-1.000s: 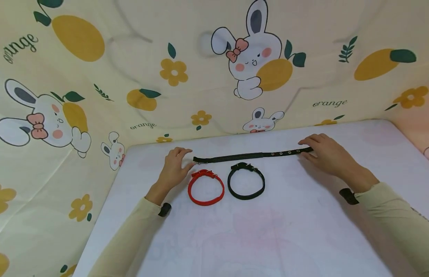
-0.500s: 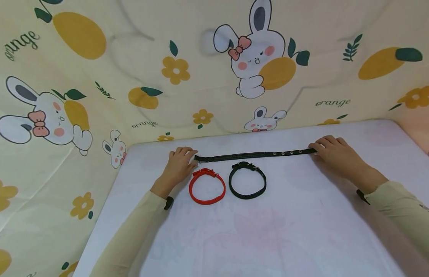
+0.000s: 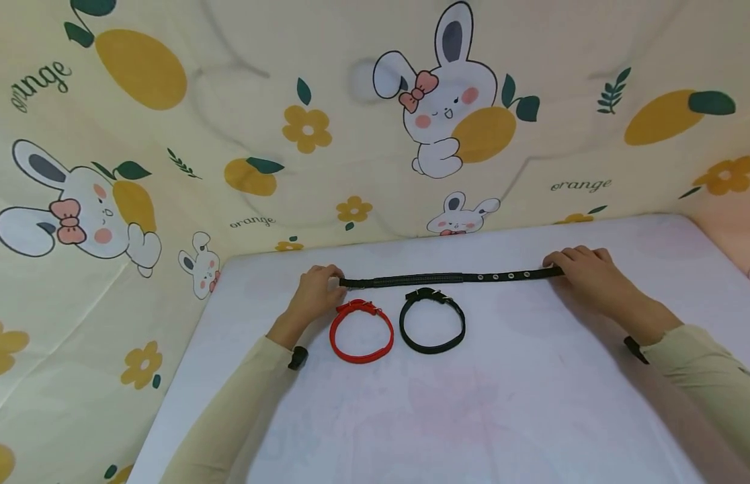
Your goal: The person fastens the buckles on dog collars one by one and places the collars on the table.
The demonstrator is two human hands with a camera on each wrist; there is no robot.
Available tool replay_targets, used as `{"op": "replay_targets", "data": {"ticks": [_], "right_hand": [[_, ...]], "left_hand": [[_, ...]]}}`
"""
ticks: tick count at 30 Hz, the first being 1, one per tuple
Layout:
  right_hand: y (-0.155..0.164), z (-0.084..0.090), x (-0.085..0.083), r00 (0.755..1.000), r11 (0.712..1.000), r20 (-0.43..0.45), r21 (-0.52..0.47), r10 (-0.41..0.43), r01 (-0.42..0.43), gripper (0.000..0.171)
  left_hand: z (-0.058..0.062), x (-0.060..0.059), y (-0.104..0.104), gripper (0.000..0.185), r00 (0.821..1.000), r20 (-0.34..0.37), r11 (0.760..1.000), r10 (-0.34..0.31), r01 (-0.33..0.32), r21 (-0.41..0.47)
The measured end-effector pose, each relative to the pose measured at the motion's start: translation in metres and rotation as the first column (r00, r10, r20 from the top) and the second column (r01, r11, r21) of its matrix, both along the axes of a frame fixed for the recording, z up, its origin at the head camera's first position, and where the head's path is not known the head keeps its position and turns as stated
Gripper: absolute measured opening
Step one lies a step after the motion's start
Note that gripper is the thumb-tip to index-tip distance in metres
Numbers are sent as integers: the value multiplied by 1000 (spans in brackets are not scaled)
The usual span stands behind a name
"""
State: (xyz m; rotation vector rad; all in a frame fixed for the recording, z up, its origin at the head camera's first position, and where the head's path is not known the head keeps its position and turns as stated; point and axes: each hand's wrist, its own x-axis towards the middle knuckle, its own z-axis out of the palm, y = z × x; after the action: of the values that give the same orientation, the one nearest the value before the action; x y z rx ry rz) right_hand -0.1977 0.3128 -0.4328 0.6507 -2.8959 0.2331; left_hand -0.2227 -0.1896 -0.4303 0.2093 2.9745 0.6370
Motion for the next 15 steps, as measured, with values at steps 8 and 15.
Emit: {"op": "replay_targets", "data": {"ticks": [8, 15], "right_hand": [[1, 0, -5, 995, 993, 97, -117, 28, -16, 28], [2, 4, -3, 989, 953, 145, -303, 43, 3, 26]], "left_hand": [[-3, -3, -3, 27, 994, 103, 978, 38, -58, 199], [-3, -4, -1, 29, 984, 168, 960, 65, -107, 258]]}}
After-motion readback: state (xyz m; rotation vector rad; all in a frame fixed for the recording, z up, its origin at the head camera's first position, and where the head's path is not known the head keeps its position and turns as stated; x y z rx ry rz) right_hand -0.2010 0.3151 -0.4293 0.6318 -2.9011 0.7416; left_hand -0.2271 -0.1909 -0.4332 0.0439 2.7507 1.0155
